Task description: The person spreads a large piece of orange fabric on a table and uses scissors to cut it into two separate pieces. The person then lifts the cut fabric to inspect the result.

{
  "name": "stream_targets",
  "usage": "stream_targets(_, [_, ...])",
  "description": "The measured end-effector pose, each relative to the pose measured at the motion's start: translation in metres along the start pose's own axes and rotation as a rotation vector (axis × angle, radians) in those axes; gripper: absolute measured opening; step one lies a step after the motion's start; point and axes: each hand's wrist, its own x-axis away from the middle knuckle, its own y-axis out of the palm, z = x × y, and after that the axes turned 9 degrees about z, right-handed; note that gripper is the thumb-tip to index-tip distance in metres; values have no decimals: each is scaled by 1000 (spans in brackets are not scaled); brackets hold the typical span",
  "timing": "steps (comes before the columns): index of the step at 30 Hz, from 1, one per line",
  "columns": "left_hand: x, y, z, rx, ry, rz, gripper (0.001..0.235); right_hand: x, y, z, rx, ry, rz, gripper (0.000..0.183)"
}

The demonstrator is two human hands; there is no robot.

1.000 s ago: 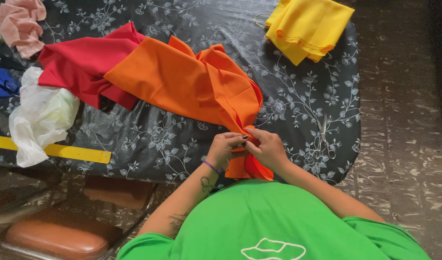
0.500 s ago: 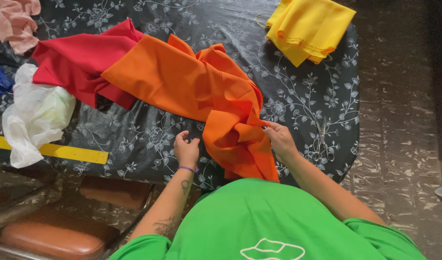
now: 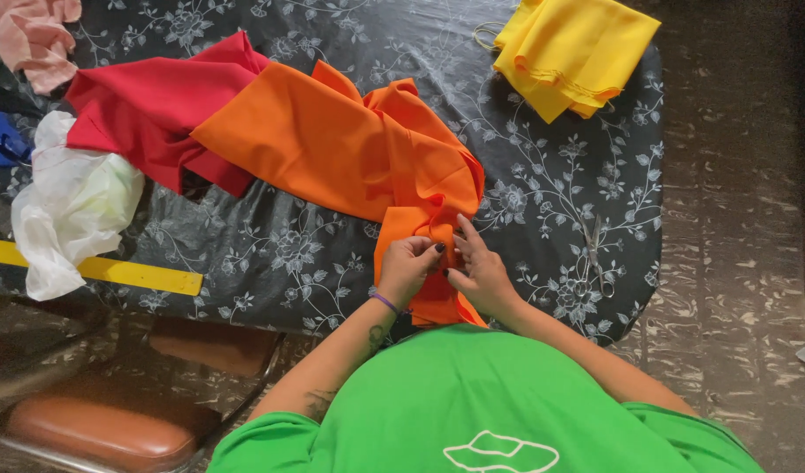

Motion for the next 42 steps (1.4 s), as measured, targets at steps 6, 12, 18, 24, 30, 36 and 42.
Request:
stream_targets(6, [-9,9,-10,127,-101,-34,24,8,3,12,158,110,174,21])
stream_targets(12, [-8,4,4,118,-88,-119,28,2,-7,-15,31,73,258,8])
stream_targets(18, [-11,10,2,147,-45,-171,29,-9,-18,7,-148,132,114,9])
stream_targets(24, [-4,7,10,153,-58,-177,30,-9,-13,9,-321,197,90,29])
stream_targets(30, [-11,9,-5,183,-64,-160,31,-10,-12,15,-288,208,66,27])
stream_targets(36, [-12,11,-17,236,-88,-128,28,-9,-11,1,-454,248,119,24])
stream_targets(42, [-24,-29,1,496,-106,103,20,-17,-61,5,-708,342,380,14])
